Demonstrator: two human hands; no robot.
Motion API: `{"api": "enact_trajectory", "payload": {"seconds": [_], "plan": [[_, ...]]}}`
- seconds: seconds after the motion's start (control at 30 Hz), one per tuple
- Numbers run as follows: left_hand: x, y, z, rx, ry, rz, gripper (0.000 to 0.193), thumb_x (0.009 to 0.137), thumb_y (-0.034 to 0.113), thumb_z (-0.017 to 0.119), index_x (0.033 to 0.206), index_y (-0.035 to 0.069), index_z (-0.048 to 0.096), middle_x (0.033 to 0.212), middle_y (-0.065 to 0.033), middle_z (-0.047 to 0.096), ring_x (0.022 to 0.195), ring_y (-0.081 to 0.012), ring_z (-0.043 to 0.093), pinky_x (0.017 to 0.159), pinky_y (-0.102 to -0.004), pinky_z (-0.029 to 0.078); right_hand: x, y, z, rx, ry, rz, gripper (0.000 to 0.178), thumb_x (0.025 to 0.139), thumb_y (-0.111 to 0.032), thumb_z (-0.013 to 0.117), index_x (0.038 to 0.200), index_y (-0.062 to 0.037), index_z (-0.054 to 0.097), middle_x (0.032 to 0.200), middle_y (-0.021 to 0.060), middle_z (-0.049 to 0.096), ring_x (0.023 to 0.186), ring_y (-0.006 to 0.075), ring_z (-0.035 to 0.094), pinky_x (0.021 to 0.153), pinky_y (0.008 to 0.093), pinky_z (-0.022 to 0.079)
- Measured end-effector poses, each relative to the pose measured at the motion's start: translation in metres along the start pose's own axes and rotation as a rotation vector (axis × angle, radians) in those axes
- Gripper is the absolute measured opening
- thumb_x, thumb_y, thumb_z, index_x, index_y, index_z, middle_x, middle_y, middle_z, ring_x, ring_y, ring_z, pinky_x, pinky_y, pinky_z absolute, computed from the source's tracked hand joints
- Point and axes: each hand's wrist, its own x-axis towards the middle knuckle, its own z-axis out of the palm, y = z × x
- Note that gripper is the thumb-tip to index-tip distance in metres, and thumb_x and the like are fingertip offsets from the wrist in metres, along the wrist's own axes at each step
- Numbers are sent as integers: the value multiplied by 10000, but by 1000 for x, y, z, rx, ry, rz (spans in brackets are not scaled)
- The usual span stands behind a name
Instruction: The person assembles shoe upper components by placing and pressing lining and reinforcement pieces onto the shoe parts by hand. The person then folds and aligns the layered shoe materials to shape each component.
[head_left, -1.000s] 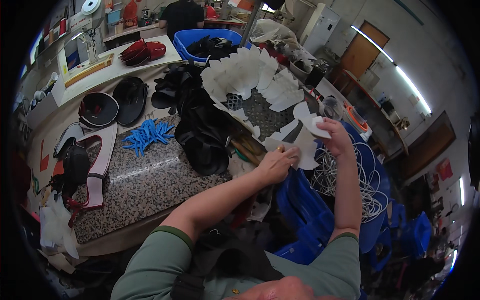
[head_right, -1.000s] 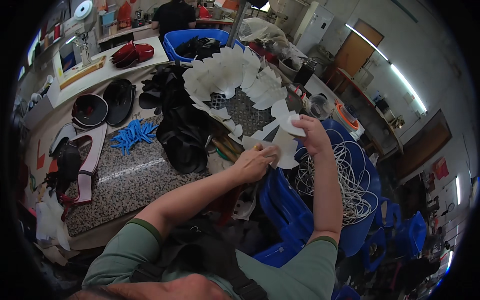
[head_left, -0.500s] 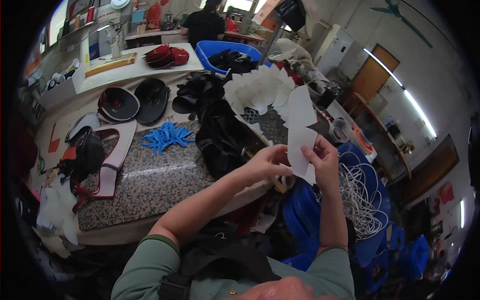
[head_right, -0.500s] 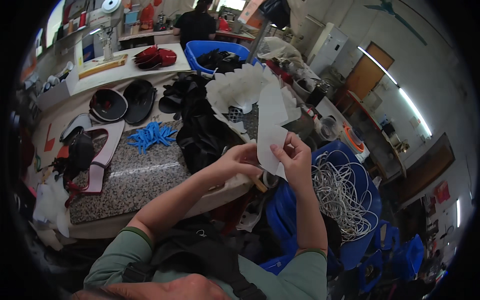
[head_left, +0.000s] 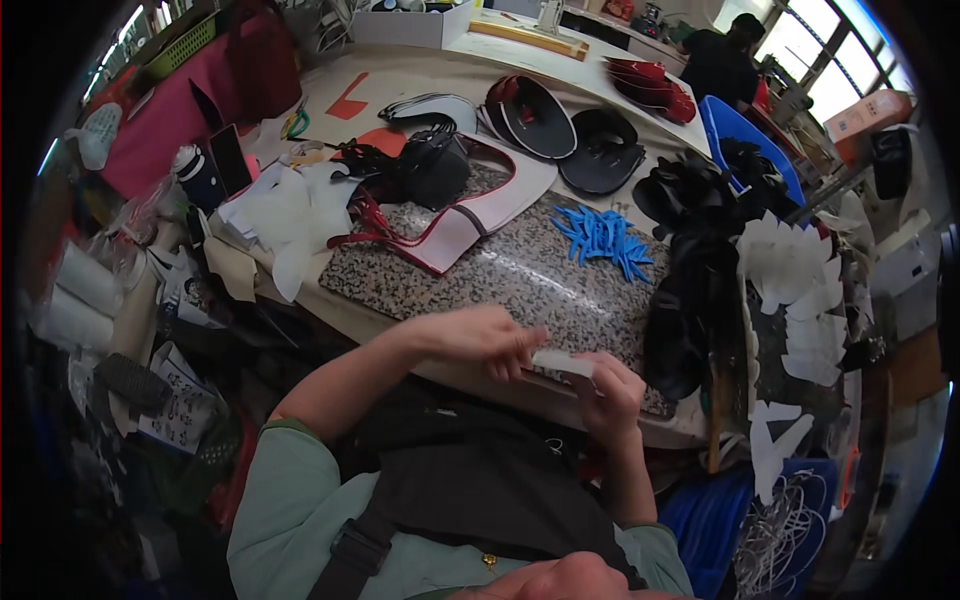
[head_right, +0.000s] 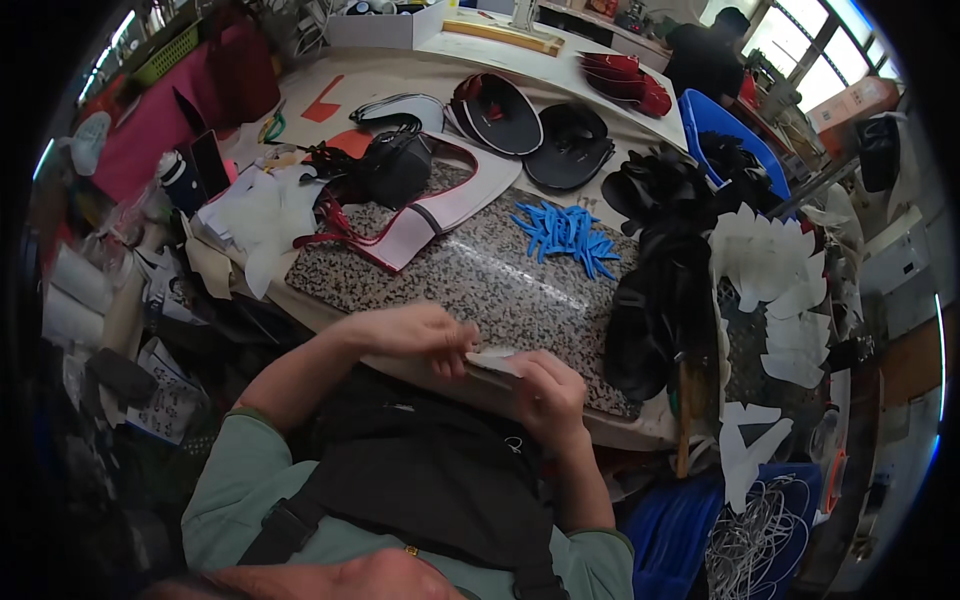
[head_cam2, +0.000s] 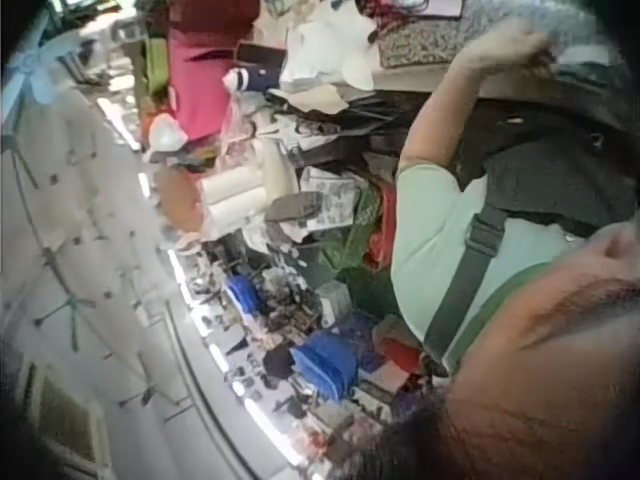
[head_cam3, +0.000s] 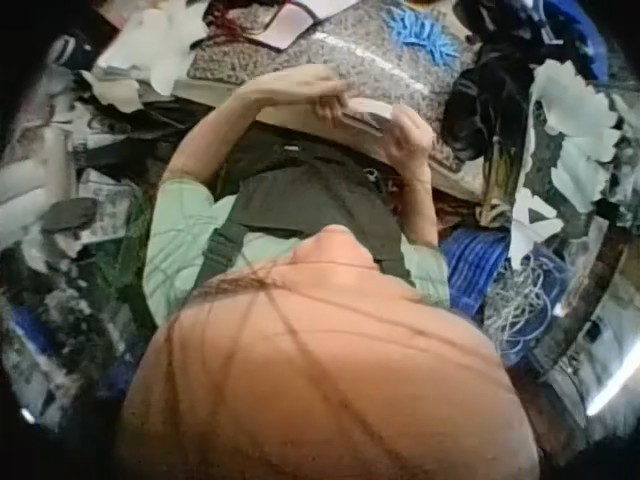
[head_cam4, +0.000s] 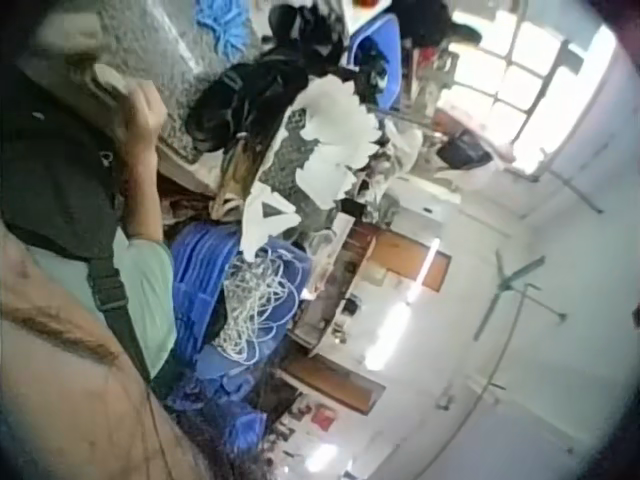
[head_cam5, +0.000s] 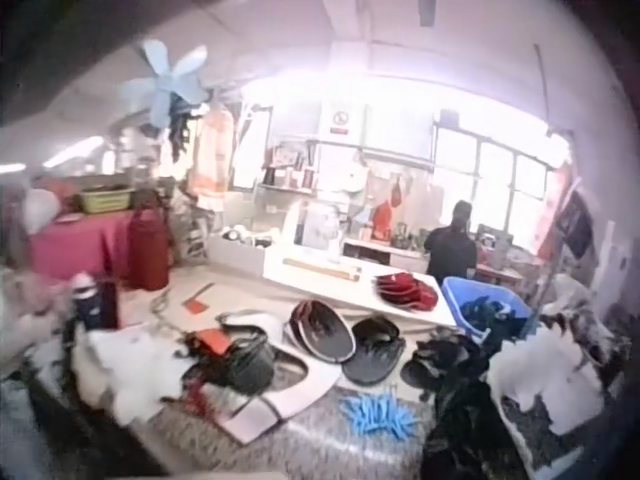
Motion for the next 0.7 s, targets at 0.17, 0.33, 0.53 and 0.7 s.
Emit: {"api": "enact_trajectory", "payload": {"seconds": [0.17, 0.33, 0.53, 0.7], "plan": [[39, -28, -119, 973, 1196, -28, 665, 881, 618, 630, 1016, -29, 707, 1052, -197, 671, 1016, -355, 646, 837, -463, 528, 9, -4, 15, 653, 62, 560, 126, 948, -25, 628, 1061, 22, 660, 926, 42, 702, 829, 98, 663, 732, 250, 524], [48, -25, -144, 920, 1009, -261, 811, 718, 679, 736, 1093, -38, 696, 1194, -242, 603, 1117, -369, 608, 934, -435, 513, -4, 7, 16, 763, 92, 823, 200, 957, -155, 657, 1087, -4, 662, 910, 2, 682, 808, 62, 610, 724, 226, 486], [21, 23, -162, 728, 898, -152, 804, 686, 651, 777, 1050, -58, 674, 1019, -220, 676, 970, -367, 677, 884, -399, 540, -16, 32, 23, 892, 46, 967, 239, 982, -170, 628, 1142, 5, 645, 965, 14, 684, 836, 76, 625, 745, 239, 502], [50, -10, -153, 1053, 737, -261, 948, 529, 604, 888, 1112, -99, 635, 1092, -287, 671, 1016, -374, 675, 886, -407, 540, -1, 50, 39, 974, -36, 976, 279, 970, -158, 640, 1180, 25, 632, 988, 39, 693, 847, 94, 645, 769, 265, 524]]}}
